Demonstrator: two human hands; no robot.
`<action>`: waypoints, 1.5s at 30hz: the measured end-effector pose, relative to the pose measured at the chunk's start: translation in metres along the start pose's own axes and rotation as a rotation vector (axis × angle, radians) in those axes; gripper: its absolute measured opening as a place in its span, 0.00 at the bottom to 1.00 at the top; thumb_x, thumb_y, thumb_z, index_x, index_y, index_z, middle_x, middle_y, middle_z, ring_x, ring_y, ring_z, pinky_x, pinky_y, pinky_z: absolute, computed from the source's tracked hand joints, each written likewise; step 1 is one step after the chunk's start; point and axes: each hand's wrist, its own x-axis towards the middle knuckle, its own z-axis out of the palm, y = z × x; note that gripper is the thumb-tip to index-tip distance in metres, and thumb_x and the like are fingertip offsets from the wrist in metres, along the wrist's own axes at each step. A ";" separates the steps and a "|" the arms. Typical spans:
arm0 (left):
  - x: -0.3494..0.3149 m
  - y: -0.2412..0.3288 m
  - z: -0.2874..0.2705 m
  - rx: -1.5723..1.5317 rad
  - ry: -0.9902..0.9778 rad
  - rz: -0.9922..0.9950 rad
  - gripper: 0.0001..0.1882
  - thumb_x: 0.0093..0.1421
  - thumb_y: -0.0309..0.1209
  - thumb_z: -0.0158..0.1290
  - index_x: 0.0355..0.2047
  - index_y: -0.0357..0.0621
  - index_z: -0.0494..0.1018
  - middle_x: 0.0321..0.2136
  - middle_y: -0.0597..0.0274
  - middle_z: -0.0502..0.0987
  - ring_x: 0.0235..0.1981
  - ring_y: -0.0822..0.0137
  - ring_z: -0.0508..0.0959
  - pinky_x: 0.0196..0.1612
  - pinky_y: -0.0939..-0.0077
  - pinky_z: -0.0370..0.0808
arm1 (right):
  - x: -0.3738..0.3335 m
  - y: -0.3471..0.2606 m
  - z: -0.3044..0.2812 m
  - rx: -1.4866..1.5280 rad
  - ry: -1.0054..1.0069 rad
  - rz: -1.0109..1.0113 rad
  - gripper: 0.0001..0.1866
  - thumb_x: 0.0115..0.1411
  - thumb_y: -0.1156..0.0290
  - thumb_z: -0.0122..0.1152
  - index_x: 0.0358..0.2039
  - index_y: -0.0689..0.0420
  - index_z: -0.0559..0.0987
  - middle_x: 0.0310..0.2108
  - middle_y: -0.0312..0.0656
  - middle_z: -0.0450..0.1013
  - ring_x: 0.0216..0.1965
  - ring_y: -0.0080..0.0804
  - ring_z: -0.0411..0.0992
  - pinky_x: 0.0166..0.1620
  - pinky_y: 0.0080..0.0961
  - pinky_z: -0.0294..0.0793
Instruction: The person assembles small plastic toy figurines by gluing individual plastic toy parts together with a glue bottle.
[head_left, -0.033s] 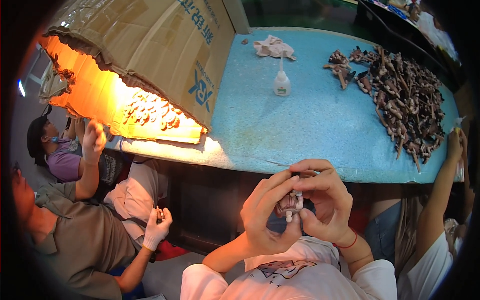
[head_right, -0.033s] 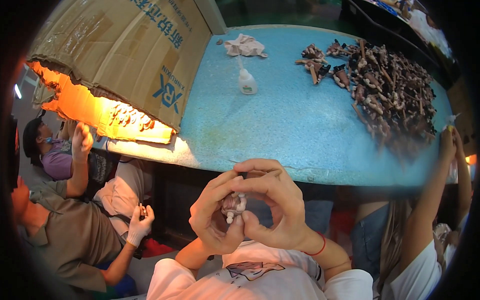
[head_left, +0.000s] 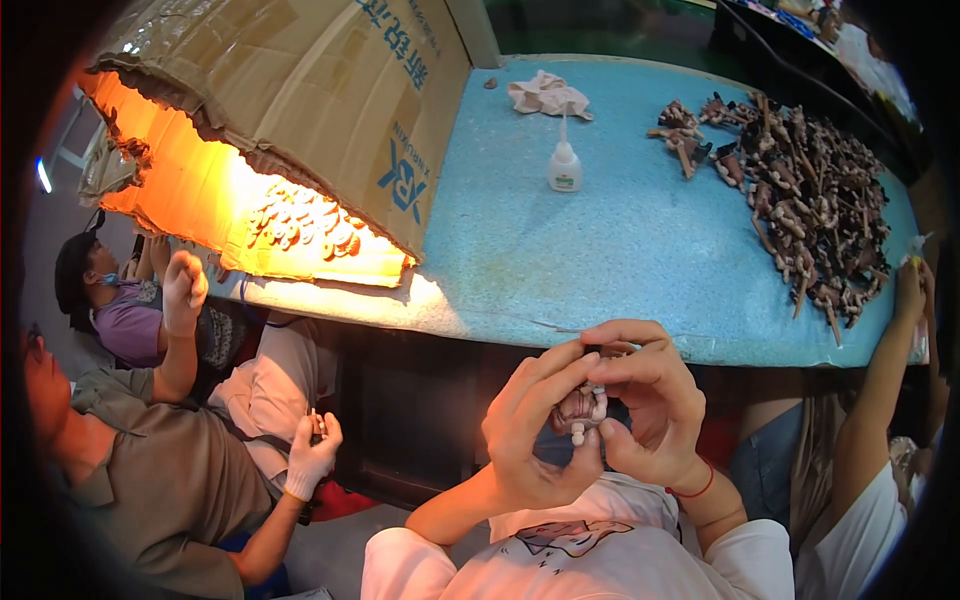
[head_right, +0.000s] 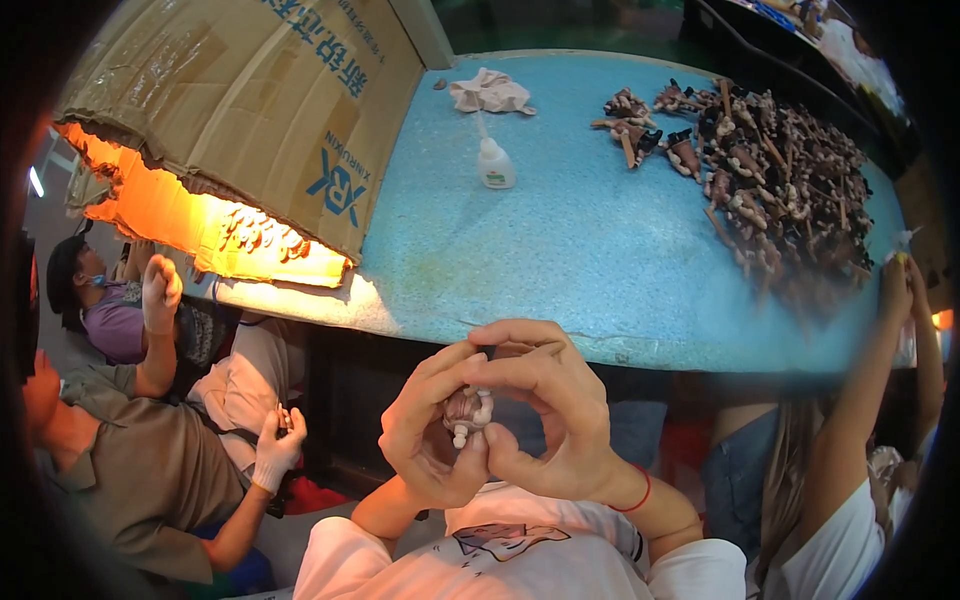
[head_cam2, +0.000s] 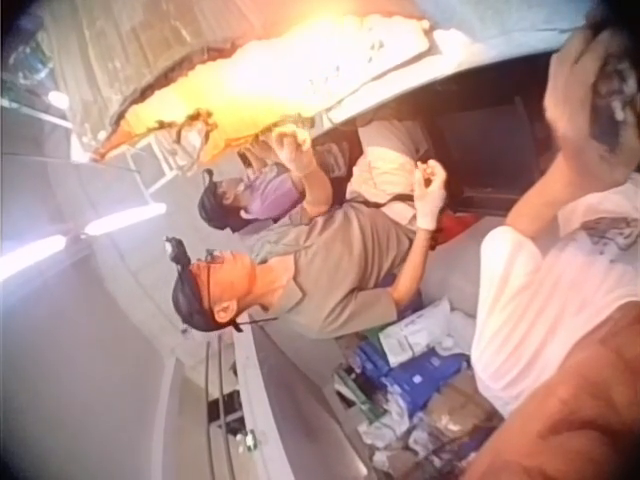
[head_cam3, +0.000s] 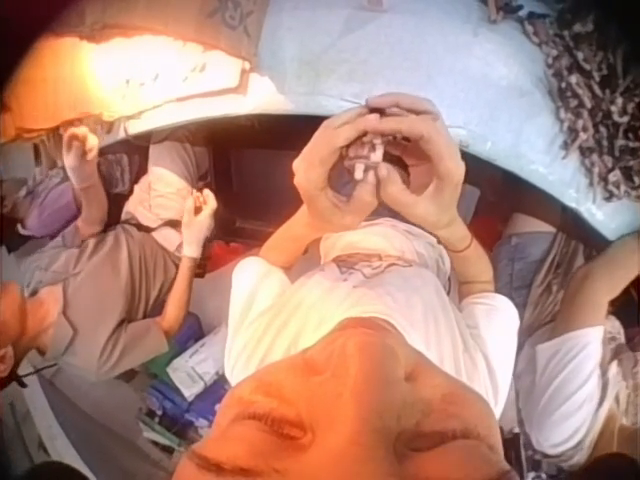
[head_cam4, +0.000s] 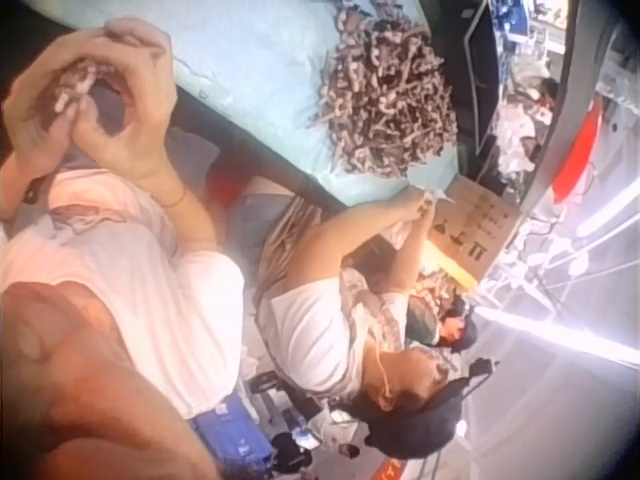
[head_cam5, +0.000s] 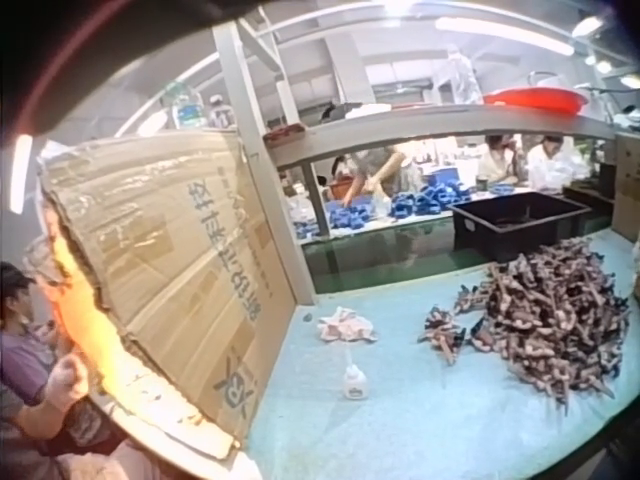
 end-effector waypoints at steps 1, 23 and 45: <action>0.000 0.001 0.000 -0.014 0.020 0.003 0.28 0.35 0.18 0.50 0.42 0.28 0.68 0.40 0.42 0.71 0.31 0.61 0.73 0.32 0.78 0.71 | -0.001 0.000 0.000 0.003 -0.001 -0.002 0.22 0.40 0.83 0.53 0.41 0.64 0.72 0.47 0.51 0.61 0.46 0.34 0.63 0.44 0.24 0.73; 0.007 -0.004 -0.006 0.228 0.017 0.123 0.28 0.32 0.21 0.52 0.40 0.29 0.70 0.37 0.43 0.72 0.26 0.60 0.73 0.29 0.76 0.72 | 0.007 -0.002 -0.009 0.278 -0.092 0.215 0.20 0.45 0.84 0.54 0.42 0.63 0.70 0.52 0.51 0.55 0.52 0.34 0.61 0.52 0.29 0.68; 0.002 -0.005 0.003 0.339 0.082 0.167 0.27 0.33 0.23 0.56 0.39 0.31 0.71 0.36 0.46 0.73 0.22 0.60 0.72 0.24 0.76 0.71 | 0.002 0.009 0.002 0.096 0.027 0.041 0.19 0.38 0.83 0.50 0.36 0.69 0.71 0.41 0.53 0.63 0.49 0.35 0.63 0.42 0.25 0.76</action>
